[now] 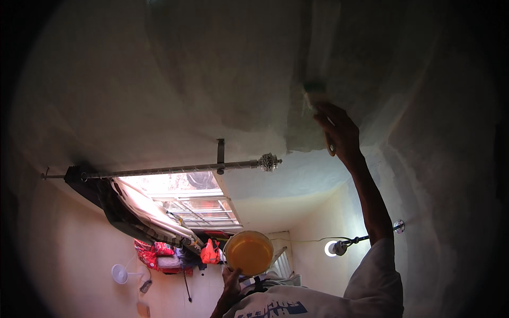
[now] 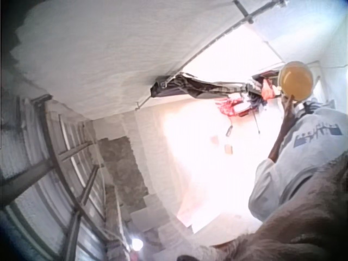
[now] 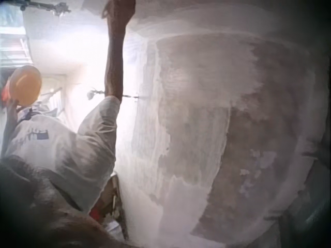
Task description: The person paints a ceiling using a brush and a paint container. They repeatedly dip the brush into the container and apply paint to the ceiling surface in a consistent manner.
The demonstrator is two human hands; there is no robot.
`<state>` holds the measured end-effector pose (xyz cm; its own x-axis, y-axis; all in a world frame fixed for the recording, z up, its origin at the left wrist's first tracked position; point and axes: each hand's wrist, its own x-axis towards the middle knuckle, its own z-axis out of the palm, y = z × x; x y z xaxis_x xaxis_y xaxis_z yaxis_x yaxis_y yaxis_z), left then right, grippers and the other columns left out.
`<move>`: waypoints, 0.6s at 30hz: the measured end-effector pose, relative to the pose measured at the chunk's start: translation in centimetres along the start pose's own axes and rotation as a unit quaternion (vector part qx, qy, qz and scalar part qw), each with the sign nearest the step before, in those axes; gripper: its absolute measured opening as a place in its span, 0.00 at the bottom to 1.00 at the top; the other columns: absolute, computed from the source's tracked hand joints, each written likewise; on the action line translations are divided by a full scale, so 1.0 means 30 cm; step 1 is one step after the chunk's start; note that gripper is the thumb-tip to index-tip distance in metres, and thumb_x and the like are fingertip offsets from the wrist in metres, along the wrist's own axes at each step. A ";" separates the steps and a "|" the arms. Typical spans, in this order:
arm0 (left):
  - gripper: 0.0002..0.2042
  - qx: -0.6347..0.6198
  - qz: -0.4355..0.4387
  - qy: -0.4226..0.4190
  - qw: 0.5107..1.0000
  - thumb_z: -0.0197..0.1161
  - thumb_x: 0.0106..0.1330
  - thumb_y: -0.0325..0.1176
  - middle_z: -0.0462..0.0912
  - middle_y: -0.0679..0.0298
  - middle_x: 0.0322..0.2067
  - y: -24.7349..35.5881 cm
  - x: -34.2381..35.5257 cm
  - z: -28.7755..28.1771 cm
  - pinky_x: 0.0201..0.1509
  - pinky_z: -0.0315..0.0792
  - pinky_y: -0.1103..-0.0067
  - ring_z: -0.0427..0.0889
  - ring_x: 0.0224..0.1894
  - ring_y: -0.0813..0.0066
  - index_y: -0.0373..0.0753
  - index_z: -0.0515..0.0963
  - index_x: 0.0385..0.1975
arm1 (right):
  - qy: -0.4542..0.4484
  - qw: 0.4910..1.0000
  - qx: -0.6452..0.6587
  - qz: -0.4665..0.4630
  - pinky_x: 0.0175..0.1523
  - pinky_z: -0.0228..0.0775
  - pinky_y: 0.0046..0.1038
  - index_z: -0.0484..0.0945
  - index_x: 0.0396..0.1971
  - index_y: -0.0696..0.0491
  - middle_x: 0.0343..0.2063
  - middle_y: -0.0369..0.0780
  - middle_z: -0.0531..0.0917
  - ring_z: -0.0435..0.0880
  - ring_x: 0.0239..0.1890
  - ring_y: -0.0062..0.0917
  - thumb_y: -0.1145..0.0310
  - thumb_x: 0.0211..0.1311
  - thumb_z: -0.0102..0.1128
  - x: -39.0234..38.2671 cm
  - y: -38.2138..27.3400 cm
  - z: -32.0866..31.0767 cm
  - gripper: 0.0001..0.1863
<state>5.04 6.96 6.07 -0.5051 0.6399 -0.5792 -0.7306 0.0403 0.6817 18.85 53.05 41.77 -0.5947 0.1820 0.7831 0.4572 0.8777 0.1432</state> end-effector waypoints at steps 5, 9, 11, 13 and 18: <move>0.16 0.019 0.040 -0.030 0.999 0.65 0.61 0.23 0.80 0.56 0.41 -0.025 0.000 -0.033 0.44 0.85 0.64 0.85 0.41 0.66 0.33 0.70 0.47 | -0.029 0.999 -0.022 -0.004 0.55 0.80 0.35 0.80 0.48 0.42 0.57 0.33 0.80 0.78 0.59 0.34 0.70 0.53 0.63 -0.101 -0.019 0.071 0.19; 0.16 0.048 0.036 -0.018 0.998 0.63 0.64 0.28 0.84 0.55 0.42 -0.040 0.000 -0.042 0.45 0.85 0.59 0.87 0.42 0.62 0.31 0.74 0.50 | -0.069 0.997 -0.019 0.016 0.56 0.80 0.34 0.80 0.48 0.42 0.57 0.33 0.79 0.77 0.60 0.34 0.71 0.53 0.63 -0.202 -0.014 0.145 0.20; 0.15 0.033 0.023 -0.019 0.999 0.64 0.63 0.26 0.82 0.55 0.42 -0.031 -0.008 -0.031 0.44 0.85 0.62 0.87 0.41 0.63 0.31 0.72 0.48 | -0.092 0.995 -0.027 0.024 0.56 0.80 0.34 0.80 0.48 0.42 0.58 0.33 0.79 0.77 0.61 0.34 0.71 0.52 0.64 -0.248 -0.018 0.168 0.20; 0.17 0.005 0.001 -0.035 0.999 0.66 0.61 0.24 0.79 0.55 0.42 0.003 -0.021 -0.001 0.43 0.85 0.68 0.85 0.38 0.66 0.32 0.68 0.46 | -0.090 0.995 -0.032 0.010 0.55 0.80 0.34 0.80 0.48 0.41 0.59 0.33 0.78 0.76 0.61 0.34 0.71 0.51 0.65 -0.302 -0.003 0.204 0.21; 0.15 0.006 -0.002 -0.016 1.000 0.66 0.61 0.24 0.79 0.54 0.40 -0.051 0.009 -0.056 0.42 0.85 0.67 0.86 0.38 0.65 0.32 0.67 0.42 | -0.109 0.994 -0.008 0.025 0.56 0.79 0.34 0.80 0.49 0.42 0.59 0.35 0.78 0.75 0.62 0.33 0.72 0.53 0.63 -0.390 -0.024 0.269 0.21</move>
<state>5.24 5.79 4.12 -0.4861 0.6644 -0.5677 -0.7277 0.0519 0.6839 20.15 53.86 27.62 -0.6999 0.3180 0.6396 0.4990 0.8584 0.1193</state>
